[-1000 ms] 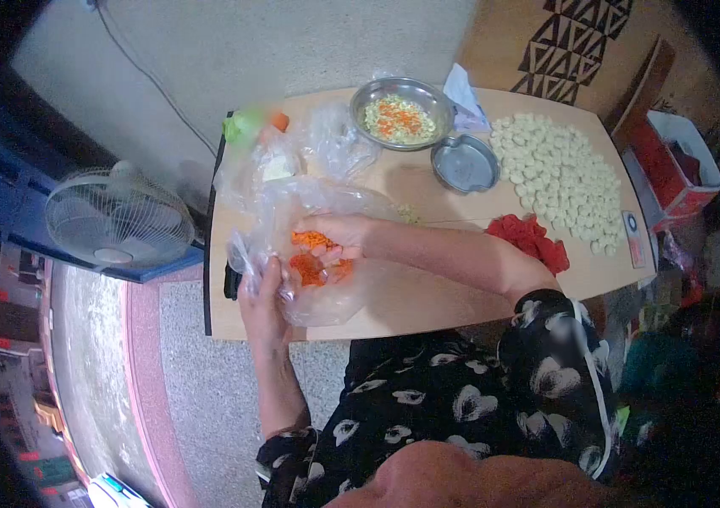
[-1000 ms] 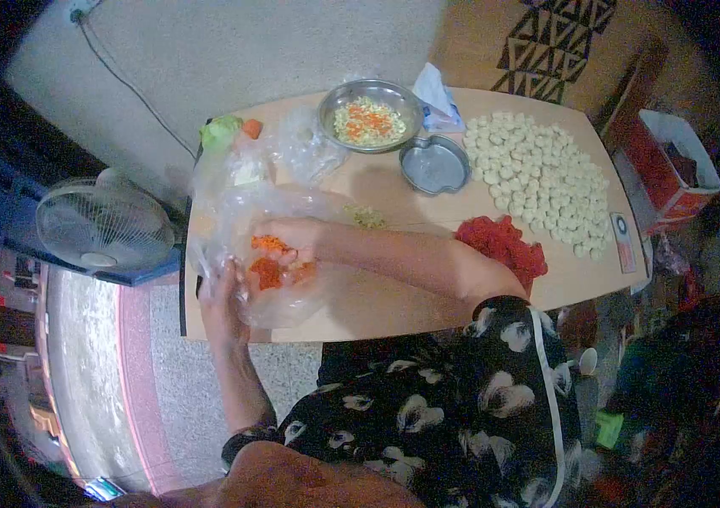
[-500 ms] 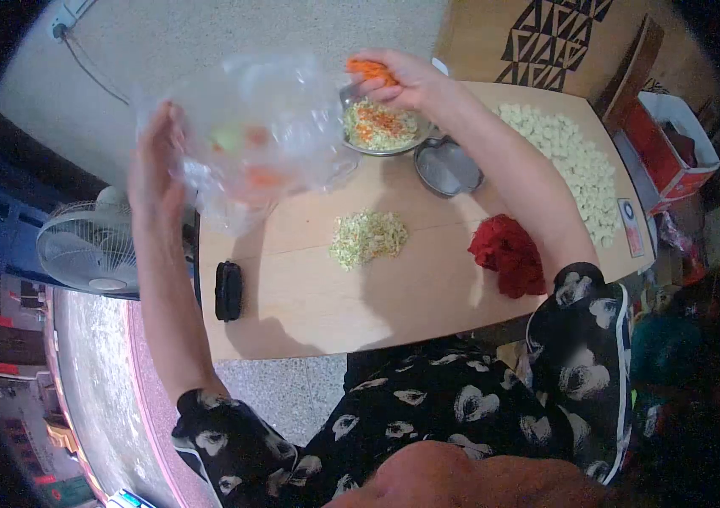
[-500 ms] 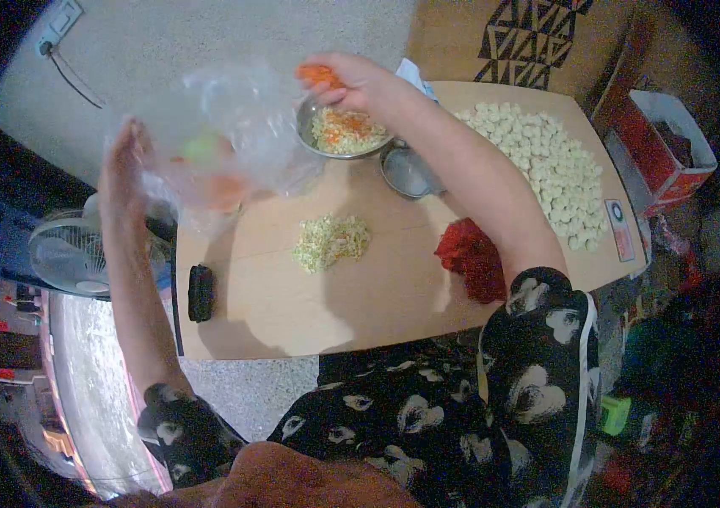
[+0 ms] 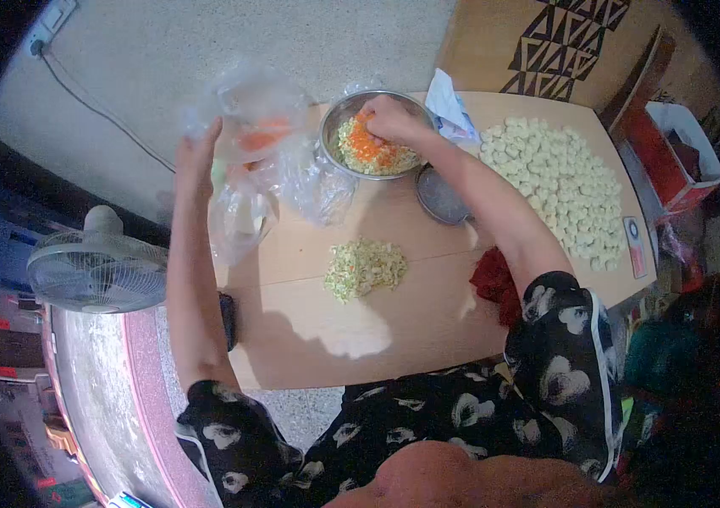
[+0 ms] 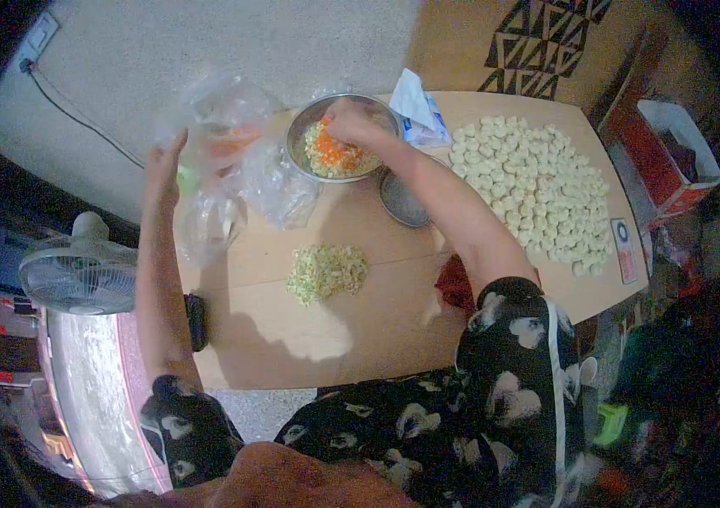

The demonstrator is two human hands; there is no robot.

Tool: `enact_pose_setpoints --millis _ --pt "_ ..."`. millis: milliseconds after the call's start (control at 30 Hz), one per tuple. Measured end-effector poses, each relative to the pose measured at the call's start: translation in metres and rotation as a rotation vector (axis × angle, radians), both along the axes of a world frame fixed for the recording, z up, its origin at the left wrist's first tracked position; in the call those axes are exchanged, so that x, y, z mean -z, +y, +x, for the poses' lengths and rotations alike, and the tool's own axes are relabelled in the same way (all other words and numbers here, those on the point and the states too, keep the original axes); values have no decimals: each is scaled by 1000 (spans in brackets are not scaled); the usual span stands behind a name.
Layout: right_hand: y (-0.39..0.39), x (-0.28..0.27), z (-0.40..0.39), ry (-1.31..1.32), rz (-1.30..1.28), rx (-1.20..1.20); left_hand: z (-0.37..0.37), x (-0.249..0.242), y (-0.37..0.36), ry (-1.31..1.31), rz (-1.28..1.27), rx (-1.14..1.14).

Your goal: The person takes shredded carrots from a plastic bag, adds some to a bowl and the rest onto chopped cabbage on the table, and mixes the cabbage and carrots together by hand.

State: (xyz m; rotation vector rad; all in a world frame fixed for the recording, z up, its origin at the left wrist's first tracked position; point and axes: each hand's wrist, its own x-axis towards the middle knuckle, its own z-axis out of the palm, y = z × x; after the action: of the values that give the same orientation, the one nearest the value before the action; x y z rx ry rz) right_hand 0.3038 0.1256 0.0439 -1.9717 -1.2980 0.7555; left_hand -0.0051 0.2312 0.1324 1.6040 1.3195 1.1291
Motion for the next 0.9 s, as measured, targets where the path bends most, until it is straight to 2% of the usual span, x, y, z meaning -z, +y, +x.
enact_pose_setpoints --millis 33,100,133,167,200,233,267,333,433,467,533,633,733,833,900 --pt "5 9 5 -25 5 3 0 9 -10 46 315 -61" --pt "19 38 13 -311 93 -159 0 30 -28 135 947 -187" --pt "23 47 14 -453 135 -242 6 18 -72 46 660 55" --pt "18 47 12 -451 157 -303 18 5 -112 -42 365 286" --pt "8 43 6 -448 179 -365 26 42 -109 -151 334 561" --pt "-1 37 2 -444 201 -428 34 54 -125 -42 -20 638" --pt "-7 28 1 -410 133 -450 50 52 -150 -186 -268 686" --pt "-20 9 2 -342 -2 -483 73 99 -146 -142 -500 742" --pt "-20 15 23 -549 -38 -486 97 89 -155 -348 -689 659" --pt "-18 20 33 -588 12 -415 107 114 -145 -484 -752 607" --pt "-13 31 51 -665 112 -277 115 117 -143 -516 -738 556" --pt "-17 24 54 -520 120 -221 112 119 -137 -520 -721 549" --pt "-22 31 35 -586 156 -321 104 118 -139 -552 -683 561" --pt "-26 37 23 -584 133 -574 93 125 -143 -600 -636 559" --pt "-26 45 3 -434 59 -517 86 126 -147 -605 -629 553"
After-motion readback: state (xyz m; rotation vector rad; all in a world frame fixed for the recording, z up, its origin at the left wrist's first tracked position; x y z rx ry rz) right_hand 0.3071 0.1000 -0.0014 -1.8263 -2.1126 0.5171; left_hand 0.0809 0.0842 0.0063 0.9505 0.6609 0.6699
